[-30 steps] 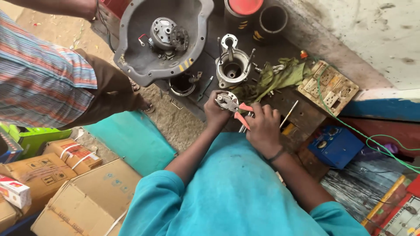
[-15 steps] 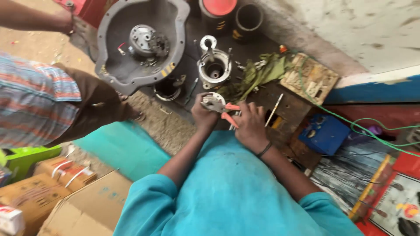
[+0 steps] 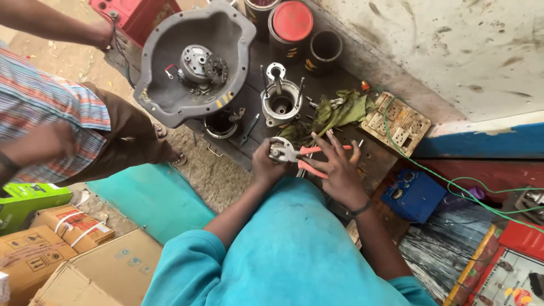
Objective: Disassembling and inspecting the internal components of a motor on a repair workbench.
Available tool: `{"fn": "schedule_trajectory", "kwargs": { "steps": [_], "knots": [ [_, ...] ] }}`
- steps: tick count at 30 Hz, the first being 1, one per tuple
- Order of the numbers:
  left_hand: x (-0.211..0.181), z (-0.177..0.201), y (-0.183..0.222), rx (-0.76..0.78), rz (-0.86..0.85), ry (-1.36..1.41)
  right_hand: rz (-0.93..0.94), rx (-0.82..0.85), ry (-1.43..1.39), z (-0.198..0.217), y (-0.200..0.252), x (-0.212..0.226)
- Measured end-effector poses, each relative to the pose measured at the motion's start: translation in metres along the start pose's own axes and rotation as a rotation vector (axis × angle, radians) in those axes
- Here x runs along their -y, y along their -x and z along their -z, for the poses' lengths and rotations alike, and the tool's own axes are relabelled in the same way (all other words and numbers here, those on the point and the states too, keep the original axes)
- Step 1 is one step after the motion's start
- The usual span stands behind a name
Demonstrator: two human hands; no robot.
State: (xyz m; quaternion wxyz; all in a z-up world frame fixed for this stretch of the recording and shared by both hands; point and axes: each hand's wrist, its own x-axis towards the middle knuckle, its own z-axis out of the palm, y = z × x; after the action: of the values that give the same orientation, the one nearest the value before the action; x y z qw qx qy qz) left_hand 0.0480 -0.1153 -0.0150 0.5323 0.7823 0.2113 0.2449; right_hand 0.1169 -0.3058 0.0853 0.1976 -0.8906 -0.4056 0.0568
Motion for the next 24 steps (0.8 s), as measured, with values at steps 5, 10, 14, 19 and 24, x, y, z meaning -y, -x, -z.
{"fn": "schedule_trajectory", "kwargs": {
  "steps": [5,10,14,19,24],
  "knots": [
    [-0.005,0.004,0.000,0.044,-0.151,-0.044,-0.034,0.061,0.138,0.010,0.005,0.005],
    [0.012,0.000,-0.003,0.028,-0.075,0.005,-0.193,0.093,-0.005,-0.025,0.039,-0.067],
    [0.011,0.005,-0.007,0.012,-0.037,-0.022,-0.700,0.255,-0.615,-0.074,0.073,-0.125],
    [0.019,0.004,0.000,0.075,-0.164,-0.096,-1.037,0.160,-0.708,-0.142,0.108,-0.115],
    [0.020,0.003,0.008,0.142,-0.175,-0.116,-1.003,-0.100,-0.958,-0.227,0.126,-0.127]
  ]
}}
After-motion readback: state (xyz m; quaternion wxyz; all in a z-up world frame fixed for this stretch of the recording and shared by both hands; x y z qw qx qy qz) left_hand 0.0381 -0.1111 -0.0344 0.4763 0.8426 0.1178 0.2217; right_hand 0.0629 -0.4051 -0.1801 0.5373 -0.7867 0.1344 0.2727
